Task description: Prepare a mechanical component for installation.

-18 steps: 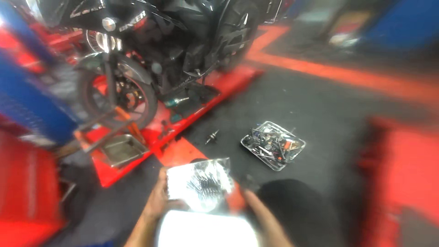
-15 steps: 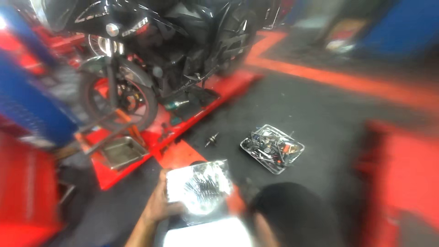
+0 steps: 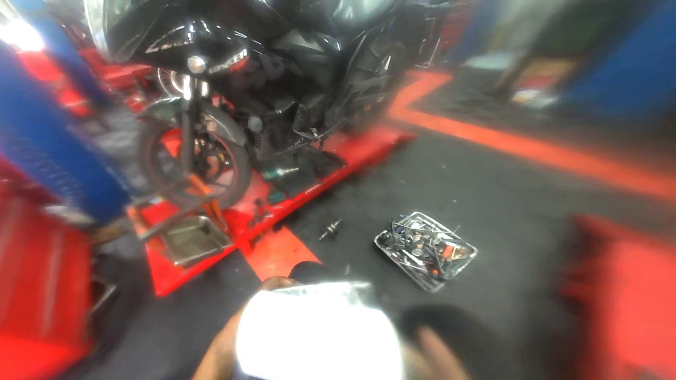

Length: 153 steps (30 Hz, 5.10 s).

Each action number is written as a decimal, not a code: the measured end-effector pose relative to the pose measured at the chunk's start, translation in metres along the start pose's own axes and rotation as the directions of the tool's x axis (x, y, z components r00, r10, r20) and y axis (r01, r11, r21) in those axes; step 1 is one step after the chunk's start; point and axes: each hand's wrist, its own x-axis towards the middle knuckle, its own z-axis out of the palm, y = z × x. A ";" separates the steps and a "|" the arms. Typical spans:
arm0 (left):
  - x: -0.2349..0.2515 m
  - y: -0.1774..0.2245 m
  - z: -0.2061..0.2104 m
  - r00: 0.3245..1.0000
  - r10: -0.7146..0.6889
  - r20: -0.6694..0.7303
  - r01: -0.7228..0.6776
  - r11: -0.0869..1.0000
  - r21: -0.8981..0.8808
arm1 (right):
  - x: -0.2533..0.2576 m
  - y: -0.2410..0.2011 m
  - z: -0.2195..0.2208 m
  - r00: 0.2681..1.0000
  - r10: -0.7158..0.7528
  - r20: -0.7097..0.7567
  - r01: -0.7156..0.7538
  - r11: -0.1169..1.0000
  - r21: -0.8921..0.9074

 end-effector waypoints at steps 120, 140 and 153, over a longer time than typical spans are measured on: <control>-0.098 0.016 0.004 0.852 0.461 0.249 -0.301 0.041 0.953 | 0.072 0.089 0.004 0.951 0.058 0.304 0.097 0.876 -0.472; -0.023 0.124 0.021 0.958 0.167 0.232 -0.285 0.617 0.733 | 0.016 0.109 0.000 0.995 -0.099 0.014 0.098 0.927 -0.362; 0.063 0.150 0.042 0.974 -0.174 0.147 -0.073 0.373 0.925 | 0.020 0.110 -0.011 0.736 0.653 0.180 -0.672 0.736 0.078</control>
